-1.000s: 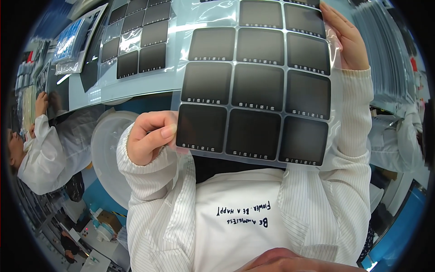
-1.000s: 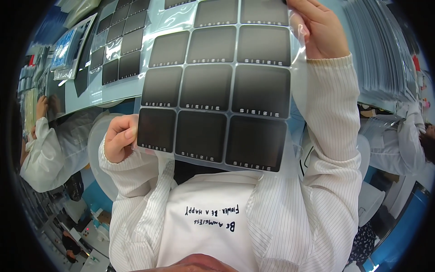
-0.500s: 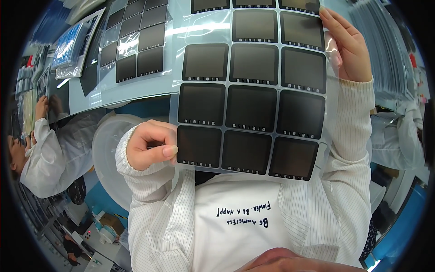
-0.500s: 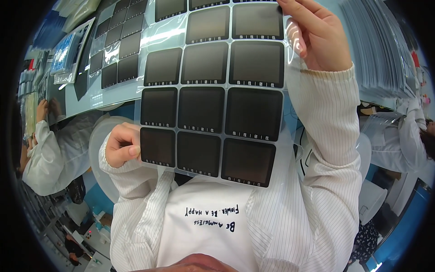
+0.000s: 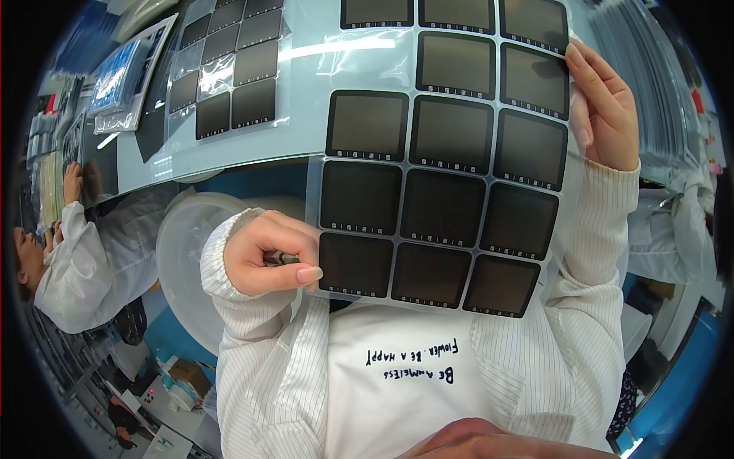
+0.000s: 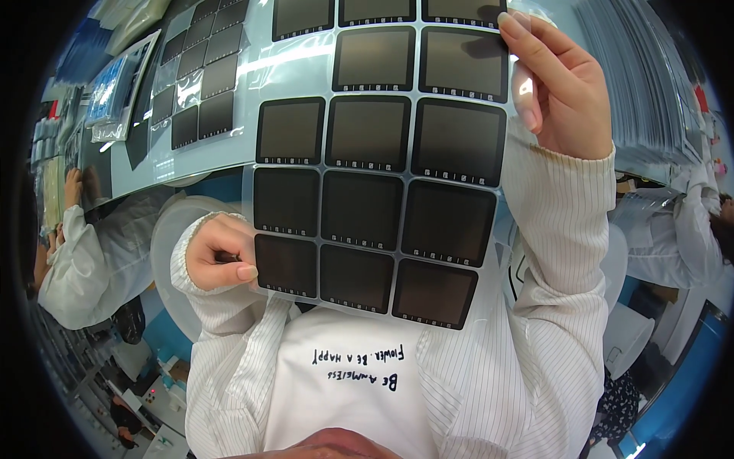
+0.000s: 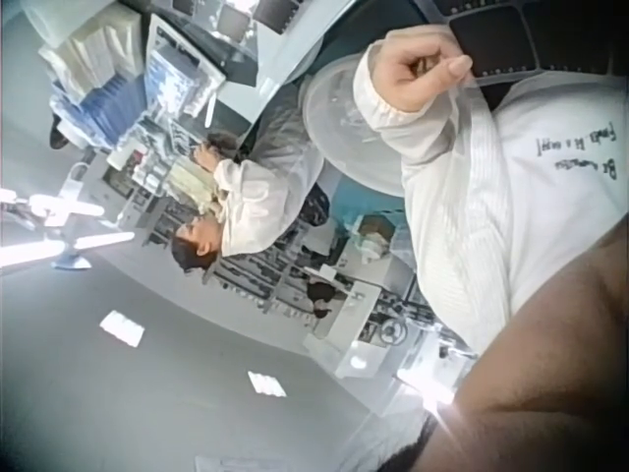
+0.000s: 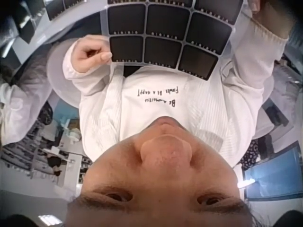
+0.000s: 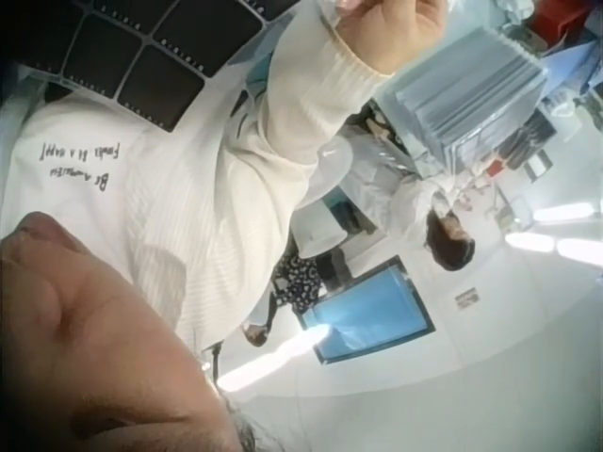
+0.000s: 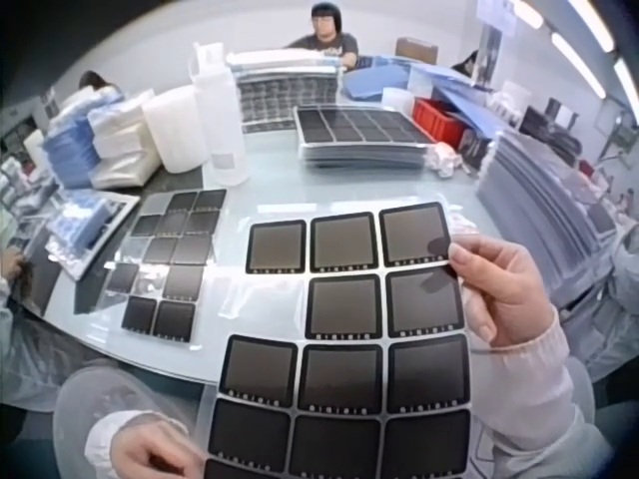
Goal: Cleaning and inspecting small electronic or solar panels using a cloth at a workstation.
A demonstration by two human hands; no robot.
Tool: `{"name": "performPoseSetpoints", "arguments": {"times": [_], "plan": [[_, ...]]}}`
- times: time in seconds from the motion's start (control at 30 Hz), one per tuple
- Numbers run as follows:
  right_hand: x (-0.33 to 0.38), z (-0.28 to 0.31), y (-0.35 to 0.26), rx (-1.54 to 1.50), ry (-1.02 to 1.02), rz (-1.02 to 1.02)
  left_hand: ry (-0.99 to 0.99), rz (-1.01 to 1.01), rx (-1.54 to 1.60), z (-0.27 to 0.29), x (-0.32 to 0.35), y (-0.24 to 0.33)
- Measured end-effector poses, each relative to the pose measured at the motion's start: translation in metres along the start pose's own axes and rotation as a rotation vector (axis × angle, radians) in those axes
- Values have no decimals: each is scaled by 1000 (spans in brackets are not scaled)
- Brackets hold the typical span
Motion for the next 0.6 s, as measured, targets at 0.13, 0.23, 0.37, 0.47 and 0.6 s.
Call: {"name": "performPoseSetpoints", "arguments": {"times": [0.13, 0.23, 0.37, 0.47, 0.6], "plan": [[1, 3, 2, -5, 37, 0, 0, -22, 13, -1, -1, -1], [1, -6, 5, -19, -56, 1, -7, 4, 10, -1, -1, -5], [0, -1, 11, -45, -14, -19, 32, -10, 52, 0, -1, -7], [1, 2, 15, -41, 51, -45, 30, -1, 65, -2, 0, -8], [1, 6, 22, -44, 120, -91, 36, 11, 59, -2, 2, -11]]}}
Point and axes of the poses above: each hand's wrist, its own x-axis away from the middle knuckle, its own z-axis out of the back of the hand, y = z × x, the point moved 10 cm from there along -x, towards the middle knuckle, and after that the axes turned 6 degrees about y, right-handed, at the moved point
